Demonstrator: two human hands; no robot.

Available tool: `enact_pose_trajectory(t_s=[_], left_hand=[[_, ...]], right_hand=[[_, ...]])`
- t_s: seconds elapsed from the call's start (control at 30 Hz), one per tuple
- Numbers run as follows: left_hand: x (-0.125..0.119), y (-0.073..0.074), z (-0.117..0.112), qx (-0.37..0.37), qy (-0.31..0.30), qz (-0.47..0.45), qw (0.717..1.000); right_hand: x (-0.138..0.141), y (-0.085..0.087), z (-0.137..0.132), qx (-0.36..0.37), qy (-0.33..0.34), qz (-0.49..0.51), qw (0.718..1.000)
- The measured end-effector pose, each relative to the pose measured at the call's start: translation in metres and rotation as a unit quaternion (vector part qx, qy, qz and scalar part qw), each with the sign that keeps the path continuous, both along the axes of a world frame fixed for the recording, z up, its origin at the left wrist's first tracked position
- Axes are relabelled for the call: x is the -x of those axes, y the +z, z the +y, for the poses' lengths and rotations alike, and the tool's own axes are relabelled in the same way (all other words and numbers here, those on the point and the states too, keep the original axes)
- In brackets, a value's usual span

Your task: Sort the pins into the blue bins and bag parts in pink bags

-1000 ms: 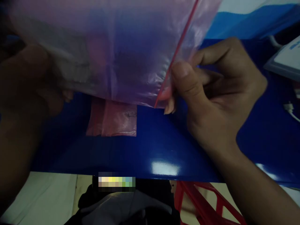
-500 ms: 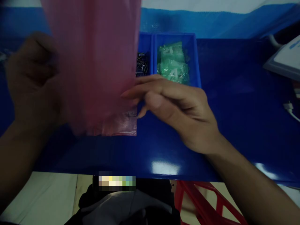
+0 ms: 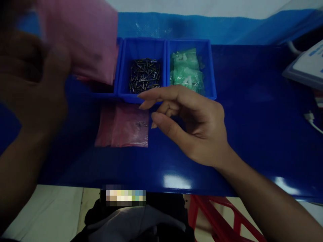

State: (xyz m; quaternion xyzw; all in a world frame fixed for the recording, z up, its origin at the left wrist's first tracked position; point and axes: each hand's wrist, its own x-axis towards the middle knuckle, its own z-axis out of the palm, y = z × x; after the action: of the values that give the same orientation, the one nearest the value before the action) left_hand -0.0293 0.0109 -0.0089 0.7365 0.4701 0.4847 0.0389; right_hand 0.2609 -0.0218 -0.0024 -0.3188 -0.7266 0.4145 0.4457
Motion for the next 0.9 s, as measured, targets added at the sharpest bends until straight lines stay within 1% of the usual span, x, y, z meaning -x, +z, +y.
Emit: enact_pose_trajectory(t_s=[0.03, 0.07, 0.1, 0.17, 0.2, 0.23, 0.27, 0.33, 0.4, 0.43, 0.5, 0.6, 0.67, 0.7, 0.8, 0.9], left_hand=[[0.000, 0.001, 0.001, -0.004, 0.043, 0.052, 0.998], [0.000, 0.003, 0.001, 0.008, 0.087, 0.111, 0.990], [-0.001, 0.004, 0.001, 0.030, 0.117, 0.148, 0.982], [-0.002, 0.005, 0.002, 0.077, 0.139, 0.194, 0.968], [-0.001, 0.005, 0.003, 0.082, 0.140, 0.205, 0.965], [0.001, 0.003, 0.005, 0.075, 0.130, 0.218, 0.964], [0.004, 0.001, 0.007, 0.063, 0.105, 0.231, 0.965], [0.010, -0.005, 0.012, 0.046, 0.032, 0.251, 0.966], [0.015, -0.011, 0.017, 0.054, -0.027, 0.258, 0.964], [0.016, -0.013, 0.018, 0.059, -0.040, 0.259, 0.963], [0.017, -0.015, 0.020, 0.047, -0.033, 0.266, 0.962], [0.015, -0.014, 0.020, 0.027, 0.009, 0.298, 0.954], [0.015, -0.014, 0.020, 0.030, 0.035, 0.306, 0.951], [0.016, -0.013, 0.020, 0.036, 0.037, 0.305, 0.951], [0.019, -0.013, 0.022, 0.057, 0.007, 0.289, 0.956], [0.023, -0.013, 0.024, 0.046, -0.022, 0.277, 0.960]], right_hand=[[0.001, 0.000, -0.001, 0.001, -0.007, -0.008, 1.000], [0.001, 0.001, -0.002, 0.000, -0.011, -0.016, 1.000], [0.002, 0.002, -0.003, -0.002, -0.013, -0.023, 1.000], [0.003, 0.003, -0.004, -0.005, -0.017, -0.032, 0.999], [0.003, 0.003, -0.004, -0.006, -0.018, -0.035, 0.999], [0.003, 0.003, -0.004, -0.007, -0.019, -0.038, 0.999], [0.003, 0.003, -0.004, -0.007, -0.019, -0.042, 0.999], [0.001, 0.002, -0.004, -0.009, -0.018, -0.047, 0.999], [0.000, 0.002, -0.003, -0.013, -0.017, -0.056, 0.998], [0.000, 0.002, -0.003, -0.016, -0.016, -0.061, 0.998], [-0.001, 0.001, -0.003, -0.021, -0.011, -0.073, 0.997], [0.000, 0.001, -0.004, -0.022, -0.005, -0.077, 0.997], [0.000, -0.001, -0.004, -0.021, -0.001, -0.074, 0.997], [0.000, -0.001, -0.003, -0.022, 0.001, -0.073, 0.997], [-0.001, -0.004, -0.003, -0.033, 0.009, -0.073, 0.997], [-0.001, -0.004, -0.002, -0.041, 0.015, -0.079, 0.996]])
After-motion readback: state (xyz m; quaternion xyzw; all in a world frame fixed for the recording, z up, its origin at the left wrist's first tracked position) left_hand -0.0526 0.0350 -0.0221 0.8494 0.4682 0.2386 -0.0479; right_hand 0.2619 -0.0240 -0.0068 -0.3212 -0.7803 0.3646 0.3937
